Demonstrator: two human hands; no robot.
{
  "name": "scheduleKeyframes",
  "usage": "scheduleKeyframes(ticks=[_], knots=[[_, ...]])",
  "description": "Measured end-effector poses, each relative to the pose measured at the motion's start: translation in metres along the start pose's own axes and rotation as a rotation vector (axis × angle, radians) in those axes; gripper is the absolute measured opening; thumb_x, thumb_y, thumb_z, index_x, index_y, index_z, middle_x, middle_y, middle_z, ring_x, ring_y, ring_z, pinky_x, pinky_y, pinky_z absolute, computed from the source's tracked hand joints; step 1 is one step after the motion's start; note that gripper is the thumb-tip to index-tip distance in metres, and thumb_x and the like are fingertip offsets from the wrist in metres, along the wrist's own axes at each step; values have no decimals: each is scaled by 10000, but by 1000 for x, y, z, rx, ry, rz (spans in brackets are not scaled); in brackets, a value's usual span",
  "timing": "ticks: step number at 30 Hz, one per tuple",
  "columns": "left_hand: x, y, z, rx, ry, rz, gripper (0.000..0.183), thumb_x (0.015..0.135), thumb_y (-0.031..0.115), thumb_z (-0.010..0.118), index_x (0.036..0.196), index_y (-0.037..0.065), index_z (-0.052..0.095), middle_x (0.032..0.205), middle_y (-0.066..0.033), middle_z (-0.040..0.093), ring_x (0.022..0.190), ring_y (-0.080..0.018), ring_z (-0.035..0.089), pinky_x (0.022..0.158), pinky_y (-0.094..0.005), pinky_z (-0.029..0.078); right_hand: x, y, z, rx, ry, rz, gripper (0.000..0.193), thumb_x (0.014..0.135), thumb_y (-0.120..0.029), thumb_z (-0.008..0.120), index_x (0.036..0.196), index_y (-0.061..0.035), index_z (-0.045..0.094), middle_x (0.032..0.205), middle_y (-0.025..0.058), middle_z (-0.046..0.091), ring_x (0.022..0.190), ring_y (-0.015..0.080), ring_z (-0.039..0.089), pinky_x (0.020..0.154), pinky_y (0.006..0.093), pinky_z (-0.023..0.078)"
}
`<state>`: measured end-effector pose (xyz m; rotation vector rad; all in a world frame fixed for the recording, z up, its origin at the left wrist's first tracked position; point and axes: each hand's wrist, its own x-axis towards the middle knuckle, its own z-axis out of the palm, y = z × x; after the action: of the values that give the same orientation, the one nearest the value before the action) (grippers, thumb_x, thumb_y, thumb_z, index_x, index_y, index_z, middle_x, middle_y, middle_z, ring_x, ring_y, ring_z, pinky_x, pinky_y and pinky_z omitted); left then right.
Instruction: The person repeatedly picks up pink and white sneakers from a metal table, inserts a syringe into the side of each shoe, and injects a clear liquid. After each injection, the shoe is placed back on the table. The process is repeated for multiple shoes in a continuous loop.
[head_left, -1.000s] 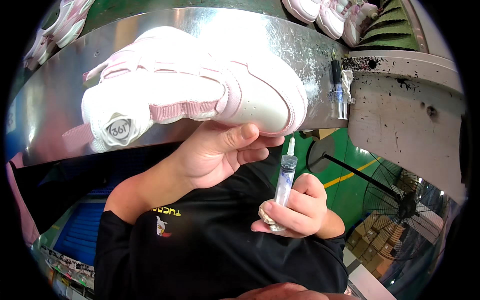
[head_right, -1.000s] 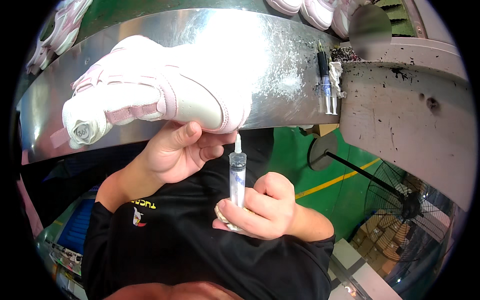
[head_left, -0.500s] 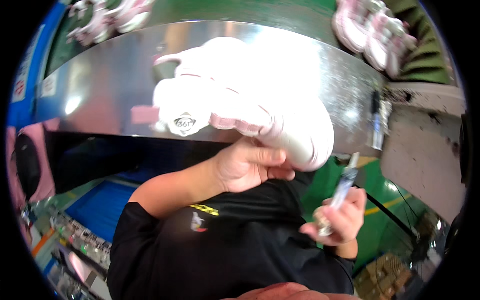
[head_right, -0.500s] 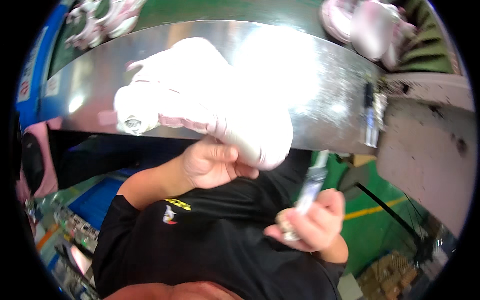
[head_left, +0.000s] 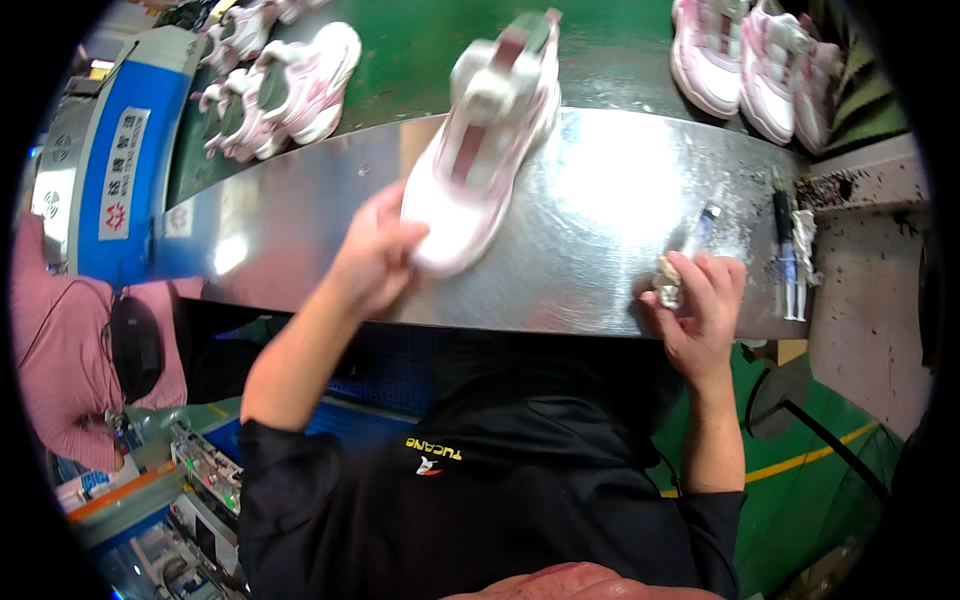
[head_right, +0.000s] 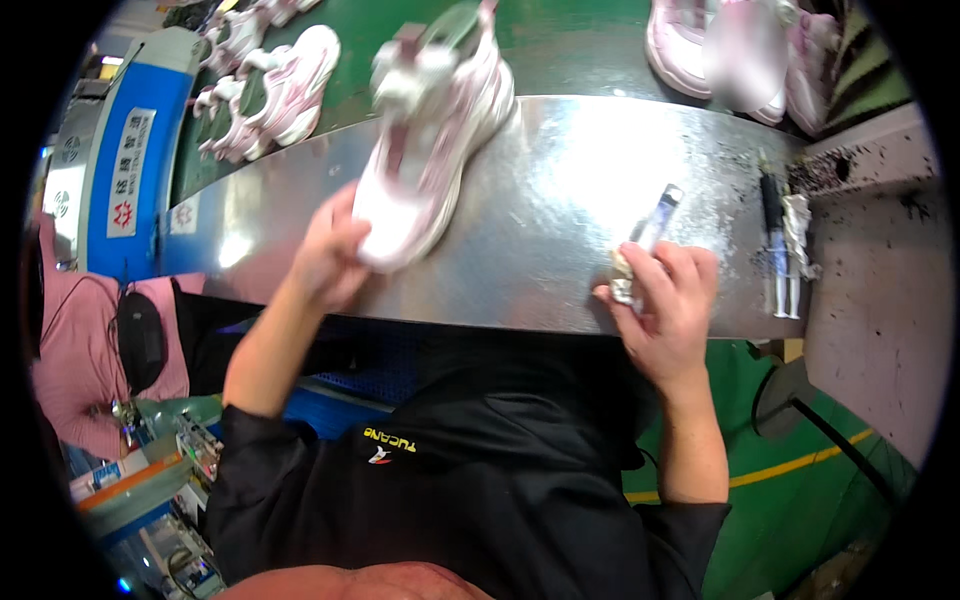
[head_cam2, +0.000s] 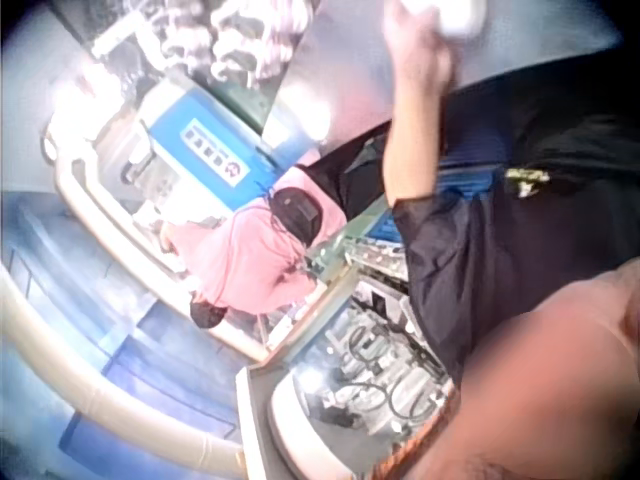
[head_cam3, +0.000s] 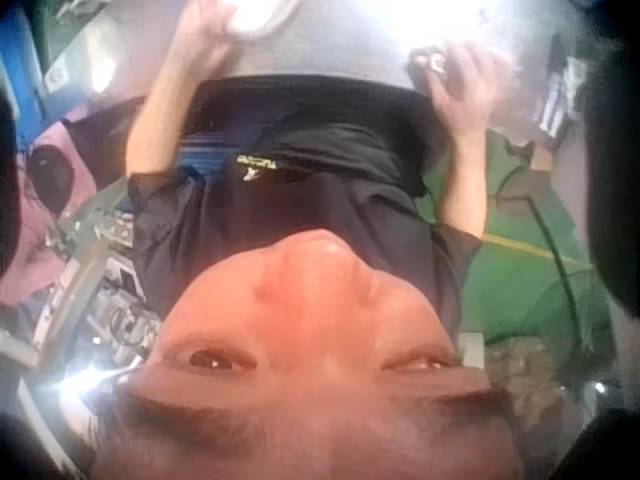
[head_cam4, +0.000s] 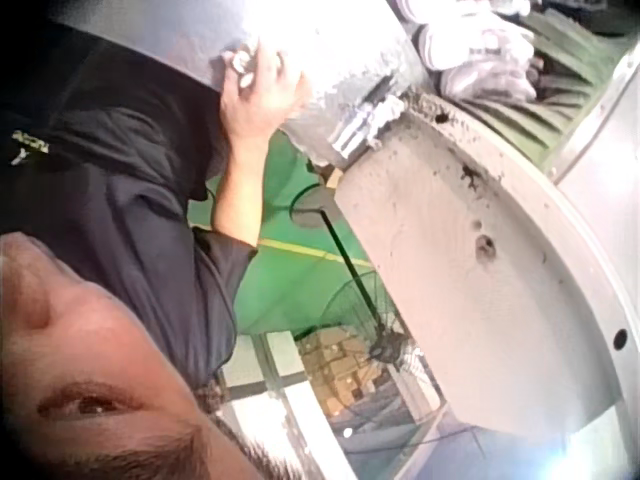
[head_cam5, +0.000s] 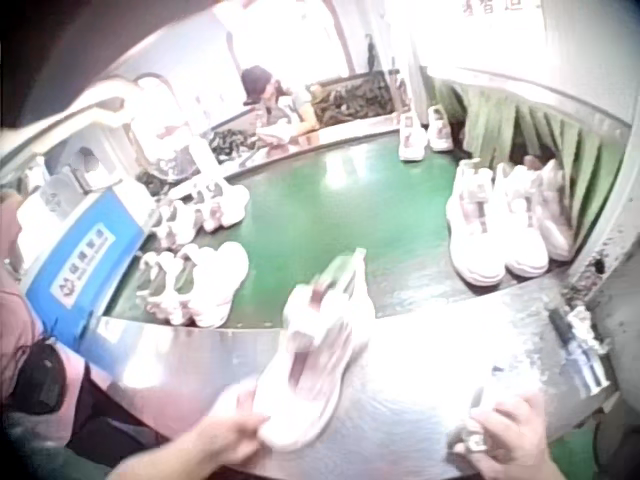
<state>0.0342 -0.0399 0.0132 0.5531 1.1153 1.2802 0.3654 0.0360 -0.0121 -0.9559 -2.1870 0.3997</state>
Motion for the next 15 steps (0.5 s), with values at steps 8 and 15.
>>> scheduleKeyframes(ticks=[8,15], knots=[[229,6,92,146,-95,96,414,857,146,619,1151,-94,454,1056,-178,601,898,-244,642,806,-362,547,5,-4,1,-105,-17,21,436,596,-204,800,1008,-135,675,917,31,518,865,225,460,765,358,334],[211,16,81,869,-53,226,514,873,376,611,1210,-7,550,1042,-121,625,740,-136,635,666,-238,525,1,1,-3,-121,-30,43,442,604,-217,793,1021,-151,665,905,15,516,869,224,448,771,361,321]])
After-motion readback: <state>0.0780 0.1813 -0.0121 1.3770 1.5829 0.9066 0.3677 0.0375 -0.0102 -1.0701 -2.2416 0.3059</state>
